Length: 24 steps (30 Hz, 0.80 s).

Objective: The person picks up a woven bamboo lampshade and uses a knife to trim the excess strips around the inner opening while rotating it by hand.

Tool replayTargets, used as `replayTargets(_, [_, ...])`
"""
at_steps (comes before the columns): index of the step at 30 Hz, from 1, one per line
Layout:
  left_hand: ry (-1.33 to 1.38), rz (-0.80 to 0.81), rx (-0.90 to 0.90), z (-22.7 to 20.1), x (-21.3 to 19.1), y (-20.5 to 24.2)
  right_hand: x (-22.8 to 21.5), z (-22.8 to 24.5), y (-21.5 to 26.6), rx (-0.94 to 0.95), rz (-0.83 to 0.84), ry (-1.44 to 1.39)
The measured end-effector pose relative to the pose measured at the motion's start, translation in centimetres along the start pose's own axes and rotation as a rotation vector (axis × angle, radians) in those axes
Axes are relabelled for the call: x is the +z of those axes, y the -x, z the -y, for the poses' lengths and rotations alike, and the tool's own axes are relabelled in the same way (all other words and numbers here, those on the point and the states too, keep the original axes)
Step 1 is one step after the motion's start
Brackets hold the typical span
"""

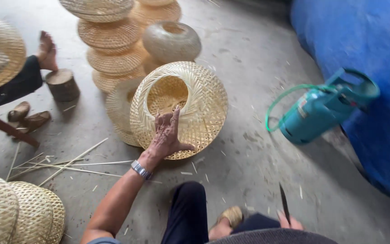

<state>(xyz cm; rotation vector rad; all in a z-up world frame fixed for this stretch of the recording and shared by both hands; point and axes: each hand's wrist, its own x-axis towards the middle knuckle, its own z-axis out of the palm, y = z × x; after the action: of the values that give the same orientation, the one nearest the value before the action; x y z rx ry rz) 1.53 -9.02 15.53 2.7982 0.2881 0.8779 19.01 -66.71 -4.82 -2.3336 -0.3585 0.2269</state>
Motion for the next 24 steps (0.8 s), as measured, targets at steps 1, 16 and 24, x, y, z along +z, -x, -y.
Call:
replayTargets(1, [0.074,-0.023,0.024,-2.5,-0.2,0.9,-0.9,7.6,0.3,0.038,-0.014,-0.015])
replayTargets(16, [0.344,-0.073,0.257,-24.5,-3.0,12.1,-1.7,19.2,10.1,-0.075,-0.016,-1.063])
replayTargets(24, [1.01,0.177,-0.503,-23.0,-3.2,9.4,-2.9,21.7,13.7,-0.011,-0.059,-0.765])
